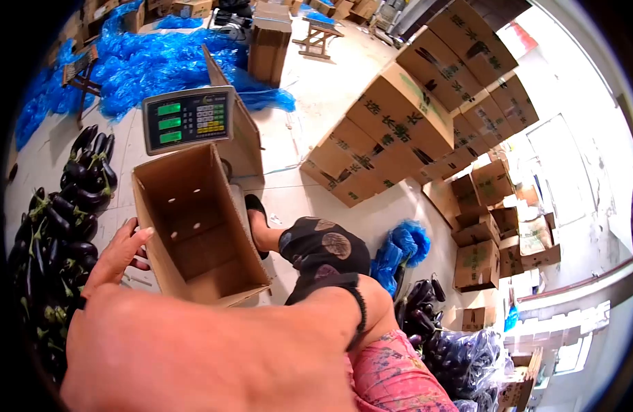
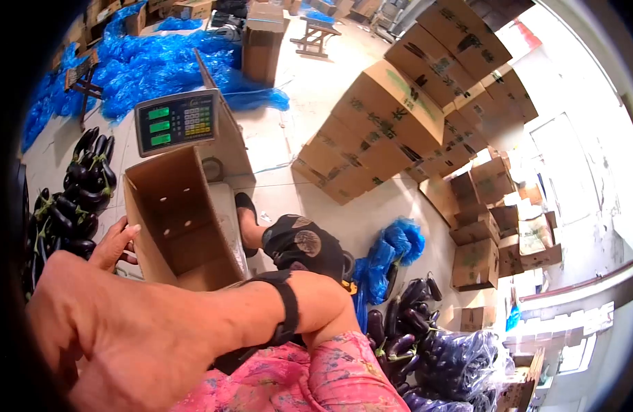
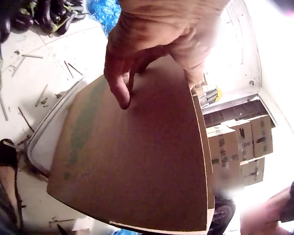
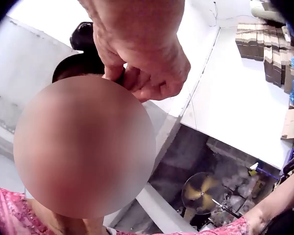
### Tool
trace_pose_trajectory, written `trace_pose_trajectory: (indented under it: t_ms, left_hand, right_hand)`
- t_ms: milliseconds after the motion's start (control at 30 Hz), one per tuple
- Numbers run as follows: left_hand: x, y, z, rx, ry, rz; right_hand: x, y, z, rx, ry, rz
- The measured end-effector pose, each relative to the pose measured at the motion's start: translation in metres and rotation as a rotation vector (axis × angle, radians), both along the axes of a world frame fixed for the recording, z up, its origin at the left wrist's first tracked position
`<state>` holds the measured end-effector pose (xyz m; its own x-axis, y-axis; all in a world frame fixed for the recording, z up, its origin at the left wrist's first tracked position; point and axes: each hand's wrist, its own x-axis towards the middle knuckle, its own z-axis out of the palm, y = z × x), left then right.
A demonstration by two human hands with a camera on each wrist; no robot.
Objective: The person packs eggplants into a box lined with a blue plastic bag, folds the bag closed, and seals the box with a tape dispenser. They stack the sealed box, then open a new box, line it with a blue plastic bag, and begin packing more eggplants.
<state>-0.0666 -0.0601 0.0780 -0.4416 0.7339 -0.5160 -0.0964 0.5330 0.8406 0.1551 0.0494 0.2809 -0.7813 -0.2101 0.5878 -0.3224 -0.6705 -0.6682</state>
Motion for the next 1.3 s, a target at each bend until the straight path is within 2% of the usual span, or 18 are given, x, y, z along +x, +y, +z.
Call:
trace_pose_trajectory:
  t_ms: [533, 833, 967, 1033, 1100, 1133, 1167, 1200, 1267, 1300]
  left_hand:
    - [0.000, -0.001, 0.000, 0.036, 0.006, -0.031]
    - [0.006, 0.001, 0.011, 0.043, 0.004, -0.032]
    - [-0.004, 0.000, -0.001, 0.023, 0.006, -0.067]
    - [-0.011, 0.000, -0.007, 0.200, 0.082, -0.242]
    - [-0.028, 0.001, -0.029, 0.499, 0.249, -0.549]
    - [-0.038, -0.004, -0.037, 0.636, 0.331, -0.701]
    - [-0.039, -0.012, -0.034, 0.551, 0.306, -0.663]
    - [-0.041, -0.019, -0.030, 0.467, 0.279, -0.623]
    - [-0.026, 0.002, -0.011, -0.077, 0.014, -0.164]
    - [-0.026, 0.003, -0.010, -0.031, 0.014, -0.124]
  right_hand:
    - [-0.012, -0.020, -0.006, -0.012, 0.031, -0.021]
    - [-0.010, -0.006, -0.010, 0.027, 0.011, -0.048]
    - [-0.017, 0.004, -0.015, 0.099, -0.057, -0.101]
    - [-0.024, 0.018, -0.023, 0.233, -0.184, -0.219]
    - [-0.038, 0.045, -0.049, 0.558, -0.390, -0.521]
    - [-0.050, 0.065, -0.072, 0.834, -0.392, -0.729]
    - [-0.063, 0.088, -0.106, 1.235, -0.230, -0.986]
    - [-0.072, 0.105, -0.145, 1.314, -0.099, -1.223]
    - [-0.062, 0.119, -0.191, 1.729, -0.276, -1.287]
    - [-0.065, 0.122, -0.199, 1.602, -0.401, -1.272]
